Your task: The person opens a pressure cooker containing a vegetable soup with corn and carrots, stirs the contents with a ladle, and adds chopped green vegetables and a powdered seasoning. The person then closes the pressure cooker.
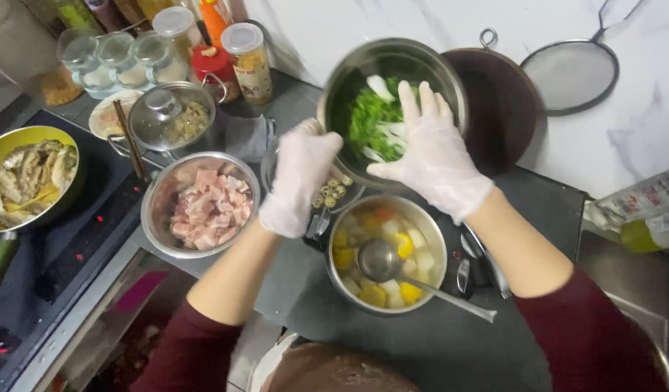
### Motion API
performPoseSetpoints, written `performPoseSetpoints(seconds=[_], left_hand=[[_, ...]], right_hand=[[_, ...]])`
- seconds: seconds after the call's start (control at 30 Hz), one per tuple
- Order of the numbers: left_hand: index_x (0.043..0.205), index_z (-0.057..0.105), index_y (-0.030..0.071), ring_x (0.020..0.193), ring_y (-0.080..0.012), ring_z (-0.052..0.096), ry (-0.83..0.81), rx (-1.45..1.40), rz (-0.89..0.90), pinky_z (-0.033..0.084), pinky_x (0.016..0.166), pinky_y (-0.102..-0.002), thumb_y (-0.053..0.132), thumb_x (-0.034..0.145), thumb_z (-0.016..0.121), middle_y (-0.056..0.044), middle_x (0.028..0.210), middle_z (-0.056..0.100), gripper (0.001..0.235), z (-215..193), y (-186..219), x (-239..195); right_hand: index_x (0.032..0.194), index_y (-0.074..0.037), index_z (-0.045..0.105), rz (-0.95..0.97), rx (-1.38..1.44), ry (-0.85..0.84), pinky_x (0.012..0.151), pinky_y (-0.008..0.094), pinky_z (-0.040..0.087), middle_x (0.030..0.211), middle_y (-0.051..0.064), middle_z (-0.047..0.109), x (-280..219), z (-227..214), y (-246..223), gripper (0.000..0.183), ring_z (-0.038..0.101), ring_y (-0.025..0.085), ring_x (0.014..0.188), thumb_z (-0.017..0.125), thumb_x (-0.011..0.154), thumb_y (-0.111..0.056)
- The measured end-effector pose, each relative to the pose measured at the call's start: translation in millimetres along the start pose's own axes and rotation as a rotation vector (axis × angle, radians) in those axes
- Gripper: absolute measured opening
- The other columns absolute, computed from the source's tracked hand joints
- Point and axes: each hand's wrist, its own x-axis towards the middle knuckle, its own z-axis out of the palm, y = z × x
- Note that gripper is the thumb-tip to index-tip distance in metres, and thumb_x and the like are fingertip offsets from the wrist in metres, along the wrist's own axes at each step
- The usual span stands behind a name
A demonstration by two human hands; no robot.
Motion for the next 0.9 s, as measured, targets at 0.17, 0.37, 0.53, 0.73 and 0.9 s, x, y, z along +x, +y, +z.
performPoseSetpoints(seconds=[0.17, 0.37, 0.53, 0.73, 0.9], left_hand=[[0.121, 0.063, -0.003, 0.047, -0.0247, 0.071, -0.083, -0.007, -0.025, 0.058, 0.047, -0.028, 0.019, 0.083, 0.058, -0.018, 0.055, 0.066, 0.044, 19.7, -28.6, -12.5], [0.143, 0.052, -0.003, 0.048, -0.0228, 0.072, -0.068, -0.049, -0.054, 0.062, 0.049, -0.028, 0.016, 0.082, 0.059, -0.018, 0.067, 0.068, 0.064, 19.0, -18.4, -42.7], [0.148, 0.046, -0.001, 0.050, -0.0261, 0.073, -0.112, 0.070, -0.030, 0.065, 0.053, -0.033, 0.019, 0.081, 0.058, -0.016, 0.057, 0.069, 0.071, 28.2, -33.6, -27.0], [0.147, 0.049, 0.004, 0.050, -0.0213, 0.073, -0.083, 0.305, 0.020, 0.064, 0.063, -0.034, 0.027, 0.084, 0.058, -0.008, 0.057, 0.070, 0.068, 22.8, -29.1, -17.1], [0.147, 0.055, 0.012, 0.059, -0.0217, 0.074, -0.045, 0.482, 0.018, 0.047, 0.078, -0.030, 0.033, 0.085, 0.057, 0.001, 0.054, 0.070, 0.065, 12.5, -24.4, -12.8]], right_hand=[[0.162, -0.007, 0.028, 0.089, -0.545, 0.101, 0.096, 0.054, 0.058, 0.148, 0.025, 0.043, 11.6, 39.5, 34.7, 0.137, 0.049, 0.042, 0.133, 0.091, 0.055, -0.065], [0.150, -0.040, 0.044, 0.327, -0.035, 0.029, 0.097, 0.048, 0.059, 0.148, -0.006, 0.037, 25.3, 79.9, 103.9, 0.101, 0.060, 0.023, 0.123, 0.092, 0.061, -0.037], [0.120, -0.027, 0.062, 0.296, -0.015, 0.068, 0.088, 0.049, 0.061, 0.119, -0.002, 0.055, 16.9, 76.6, 105.4, 0.053, 0.070, 0.033, 0.105, 0.076, 0.070, -0.014], [0.116, -0.021, 0.069, 0.272, 0.118, 0.099, 0.090, 0.045, 0.059, 0.107, 0.003, 0.075, 13.0, 43.0, 98.1, 0.047, 0.071, 0.028, 0.107, 0.076, 0.070, -0.025], [0.114, -0.019, 0.068, 0.146, 0.179, 0.117, 0.086, 0.046, 0.057, 0.105, 0.008, 0.076, -32.2, 7.5, 58.3, 0.046, 0.071, 0.029, 0.106, 0.080, 0.071, -0.032]])
